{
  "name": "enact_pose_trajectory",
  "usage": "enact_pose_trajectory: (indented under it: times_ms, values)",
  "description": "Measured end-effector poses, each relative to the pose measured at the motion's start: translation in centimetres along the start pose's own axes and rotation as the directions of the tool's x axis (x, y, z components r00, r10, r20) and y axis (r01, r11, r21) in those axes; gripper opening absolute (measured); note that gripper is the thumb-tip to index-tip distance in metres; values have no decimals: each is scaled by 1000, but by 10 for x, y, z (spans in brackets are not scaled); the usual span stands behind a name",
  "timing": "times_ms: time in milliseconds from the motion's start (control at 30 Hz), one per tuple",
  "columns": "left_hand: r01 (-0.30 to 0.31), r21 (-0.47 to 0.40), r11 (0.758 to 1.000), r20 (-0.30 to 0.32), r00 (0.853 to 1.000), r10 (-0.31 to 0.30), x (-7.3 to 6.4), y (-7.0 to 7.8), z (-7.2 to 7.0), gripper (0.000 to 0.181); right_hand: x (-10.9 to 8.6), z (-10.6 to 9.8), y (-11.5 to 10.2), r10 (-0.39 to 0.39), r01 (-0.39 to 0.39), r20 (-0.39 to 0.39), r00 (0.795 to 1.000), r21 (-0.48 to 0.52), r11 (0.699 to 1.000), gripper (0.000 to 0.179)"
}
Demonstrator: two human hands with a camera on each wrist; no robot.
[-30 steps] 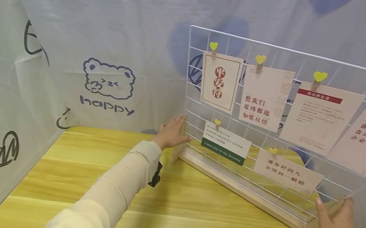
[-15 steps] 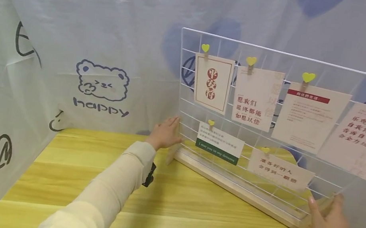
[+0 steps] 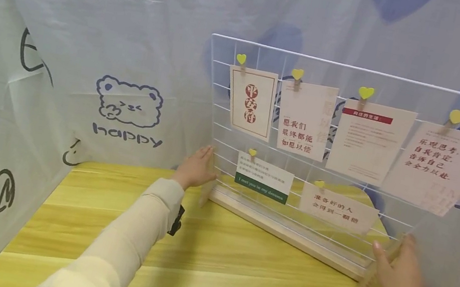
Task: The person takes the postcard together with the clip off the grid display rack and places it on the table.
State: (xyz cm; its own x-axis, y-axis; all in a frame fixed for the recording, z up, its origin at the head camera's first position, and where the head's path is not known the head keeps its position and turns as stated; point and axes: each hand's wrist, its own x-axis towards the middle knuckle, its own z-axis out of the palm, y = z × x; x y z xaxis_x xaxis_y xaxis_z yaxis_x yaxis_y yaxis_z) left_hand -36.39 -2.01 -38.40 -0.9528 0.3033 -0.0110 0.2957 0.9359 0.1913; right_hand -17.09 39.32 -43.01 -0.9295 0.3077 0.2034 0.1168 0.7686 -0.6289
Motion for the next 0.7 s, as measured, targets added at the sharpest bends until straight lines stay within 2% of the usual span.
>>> enact_pose_trajectory:
  times_ms: [200, 467, 700]
  values:
    - [-4, -15, 1000, -3, 1000, 4, -4, -3, -1, 81, -2, 2, -3, -9, 9, 10, 1000, 18, 1000, 76]
    - [-22, 15, 1000, -7, 1000, 22, -5, -3, -1, 80, -3, 1, -4, -29, 29, 1, 1000, -33, 999, 75]
    - [-40, -20, 999, -27, 999, 40, -2, -2, 1, 80, -3, 0, -5, -26, 26, -2, 1000, -27, 999, 74]
